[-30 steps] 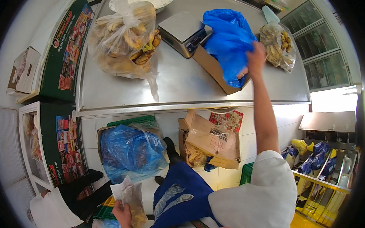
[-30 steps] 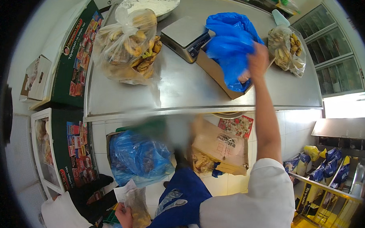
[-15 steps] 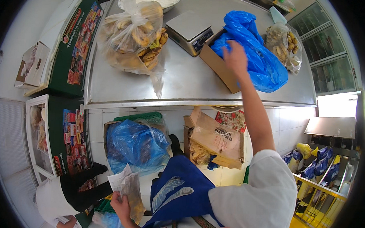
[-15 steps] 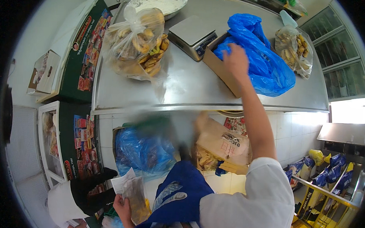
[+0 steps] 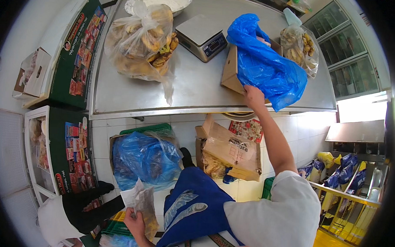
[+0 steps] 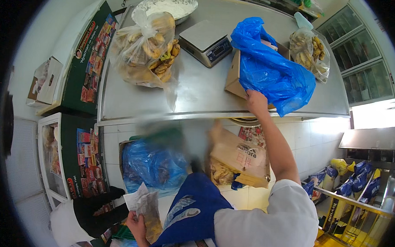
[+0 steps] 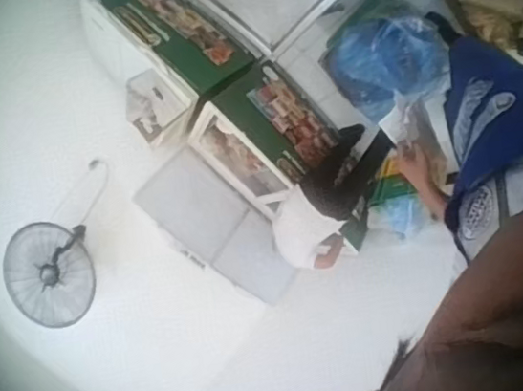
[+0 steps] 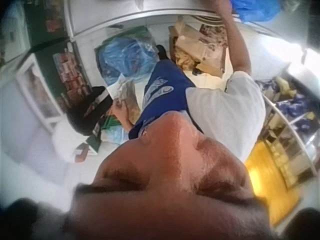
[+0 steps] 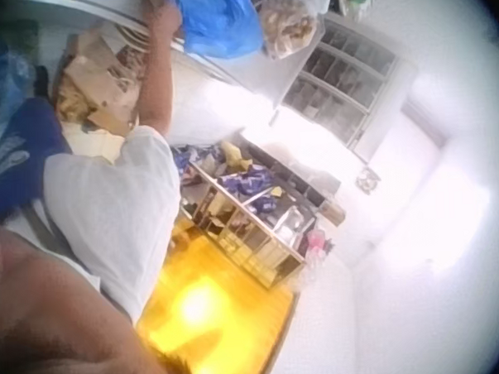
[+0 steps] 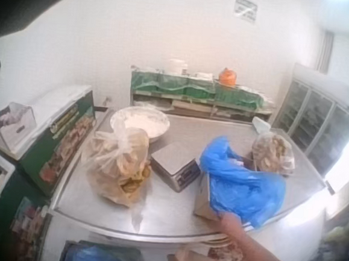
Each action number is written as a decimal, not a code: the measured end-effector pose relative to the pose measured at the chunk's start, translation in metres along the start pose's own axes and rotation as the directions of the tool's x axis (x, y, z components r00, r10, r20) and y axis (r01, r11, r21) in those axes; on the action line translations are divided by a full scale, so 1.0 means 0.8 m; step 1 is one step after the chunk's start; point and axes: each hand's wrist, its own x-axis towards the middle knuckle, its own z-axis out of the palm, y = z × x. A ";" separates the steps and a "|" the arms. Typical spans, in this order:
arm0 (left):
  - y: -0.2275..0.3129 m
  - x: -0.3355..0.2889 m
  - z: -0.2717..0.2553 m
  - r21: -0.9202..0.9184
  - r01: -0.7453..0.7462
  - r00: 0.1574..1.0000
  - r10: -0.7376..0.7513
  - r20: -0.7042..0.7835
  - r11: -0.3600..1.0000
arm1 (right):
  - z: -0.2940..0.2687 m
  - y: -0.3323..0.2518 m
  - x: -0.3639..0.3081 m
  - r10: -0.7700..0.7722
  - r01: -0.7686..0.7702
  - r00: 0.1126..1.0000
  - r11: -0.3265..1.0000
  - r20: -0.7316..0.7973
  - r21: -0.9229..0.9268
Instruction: The person retrieves frozen food items from a chest freezer and places them into plastic bags and crates. They handle a printed list, compare it to the items, and move bags of meat and other frozen goods between the freezer, a table, and storage crates.
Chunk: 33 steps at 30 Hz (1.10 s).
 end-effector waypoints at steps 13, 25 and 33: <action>0.014 0.001 0.024 0.125 0.051 0.999 -0.051 0.000 0.991 | 0.013 -0.101 0.246 -0.669 0.618 0.712 0.741 -0.212 -0.264; 0.025 -0.022 0.030 0.114 0.096 0.995 -0.093 -0.033 0.989 | 0.064 0.273 0.257 0.487 -0.489 0.872 0.856 -0.055 -0.166; 0.013 -0.052 -0.018 0.185 0.250 0.967 -0.236 -0.094 0.950 | 0.024 0.322 0.313 0.598 -0.627 0.779 0.738 -0.189 -0.250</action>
